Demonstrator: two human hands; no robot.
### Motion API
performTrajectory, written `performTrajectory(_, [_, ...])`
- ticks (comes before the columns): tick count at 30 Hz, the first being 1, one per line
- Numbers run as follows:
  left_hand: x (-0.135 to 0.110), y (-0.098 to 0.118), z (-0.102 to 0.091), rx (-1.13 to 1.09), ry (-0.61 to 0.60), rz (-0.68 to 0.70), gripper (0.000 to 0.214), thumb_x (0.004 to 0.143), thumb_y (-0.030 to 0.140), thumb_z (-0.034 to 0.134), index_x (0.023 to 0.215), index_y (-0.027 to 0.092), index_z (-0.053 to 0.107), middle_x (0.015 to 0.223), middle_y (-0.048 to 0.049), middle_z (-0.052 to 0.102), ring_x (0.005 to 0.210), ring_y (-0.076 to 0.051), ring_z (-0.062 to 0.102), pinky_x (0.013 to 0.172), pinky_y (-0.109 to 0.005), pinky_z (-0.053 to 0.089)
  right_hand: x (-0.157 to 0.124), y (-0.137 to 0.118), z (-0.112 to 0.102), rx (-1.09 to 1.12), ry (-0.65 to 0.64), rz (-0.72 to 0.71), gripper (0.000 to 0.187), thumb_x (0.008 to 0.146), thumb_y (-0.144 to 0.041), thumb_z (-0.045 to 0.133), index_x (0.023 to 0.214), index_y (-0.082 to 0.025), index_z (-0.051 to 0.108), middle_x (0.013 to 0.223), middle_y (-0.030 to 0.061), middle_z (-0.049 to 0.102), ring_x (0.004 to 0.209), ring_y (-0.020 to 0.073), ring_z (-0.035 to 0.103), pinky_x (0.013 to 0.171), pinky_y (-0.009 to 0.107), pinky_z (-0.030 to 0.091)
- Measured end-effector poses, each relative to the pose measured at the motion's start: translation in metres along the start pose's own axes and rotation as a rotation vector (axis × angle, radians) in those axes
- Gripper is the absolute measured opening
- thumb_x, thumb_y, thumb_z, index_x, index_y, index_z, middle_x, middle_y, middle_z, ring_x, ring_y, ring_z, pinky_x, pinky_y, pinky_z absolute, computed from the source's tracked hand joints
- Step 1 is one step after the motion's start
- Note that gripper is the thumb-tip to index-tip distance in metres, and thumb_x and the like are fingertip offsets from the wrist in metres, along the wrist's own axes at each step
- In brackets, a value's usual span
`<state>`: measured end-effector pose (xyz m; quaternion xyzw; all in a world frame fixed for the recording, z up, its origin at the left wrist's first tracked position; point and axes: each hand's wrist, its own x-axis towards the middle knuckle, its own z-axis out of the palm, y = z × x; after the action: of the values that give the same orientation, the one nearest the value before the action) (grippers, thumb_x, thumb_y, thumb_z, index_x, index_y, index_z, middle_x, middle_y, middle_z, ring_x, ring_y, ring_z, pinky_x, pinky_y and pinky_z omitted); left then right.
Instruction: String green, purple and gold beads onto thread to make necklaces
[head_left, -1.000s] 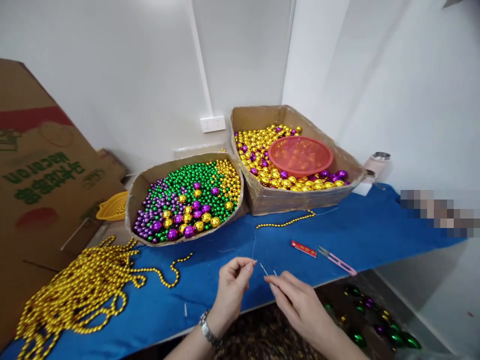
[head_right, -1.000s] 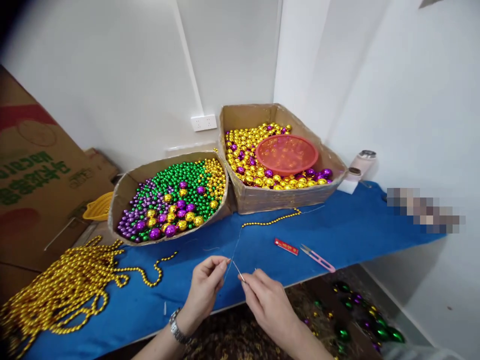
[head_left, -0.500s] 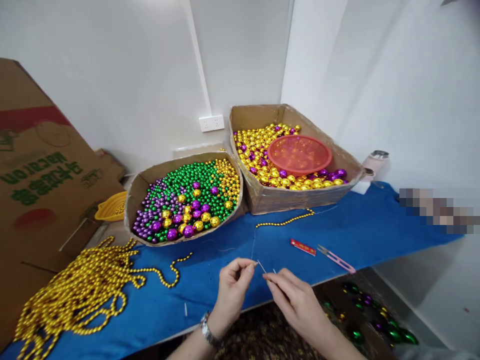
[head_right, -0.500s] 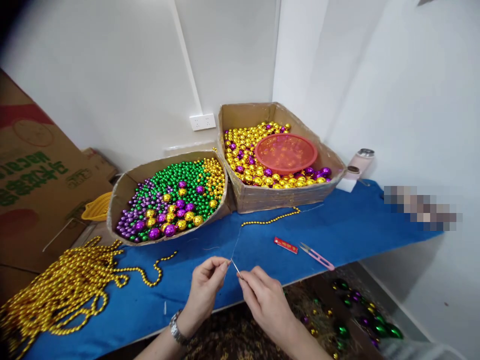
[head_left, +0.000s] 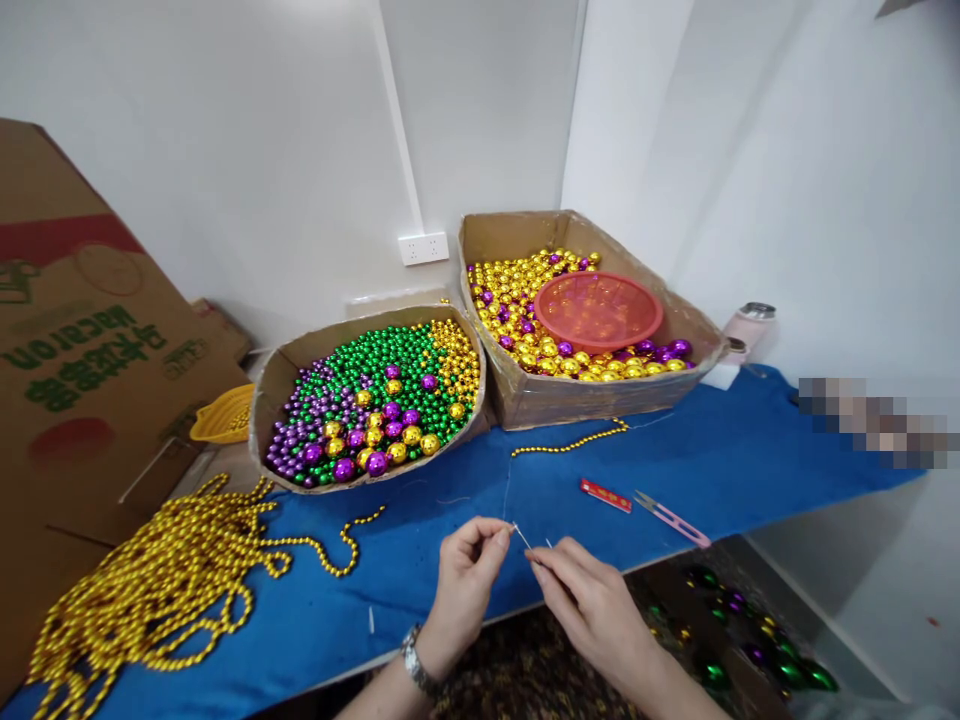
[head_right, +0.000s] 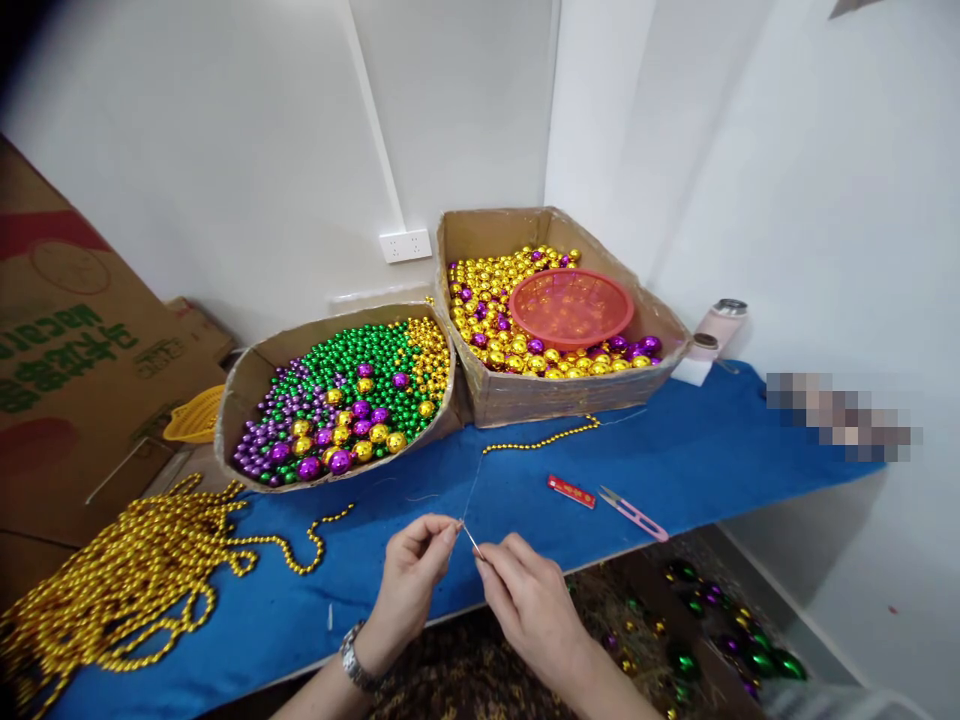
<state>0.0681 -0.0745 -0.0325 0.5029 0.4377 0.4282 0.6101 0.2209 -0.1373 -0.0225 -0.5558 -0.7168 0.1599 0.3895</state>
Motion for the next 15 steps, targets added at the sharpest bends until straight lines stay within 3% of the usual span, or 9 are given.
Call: performTrajectory(15, [0.0035,0.0075,0.0066,-0.263,-0.114,-0.182,0.030,0.072,0.041,0.071,0.081,0.012,0.065,0.054,0.0067,0.040,0.042,-0.002,0.025,0.041,-0.019,0.019,0.0066,-0.0067,0.0002,-0.030,-0.117,0.044,0.027,0.095,-0.026,0.038,0.101,-0.021,0.064,0.081,0.0051,0.061,0.071,0.0151,0.060,0.066,0.026,0.047])
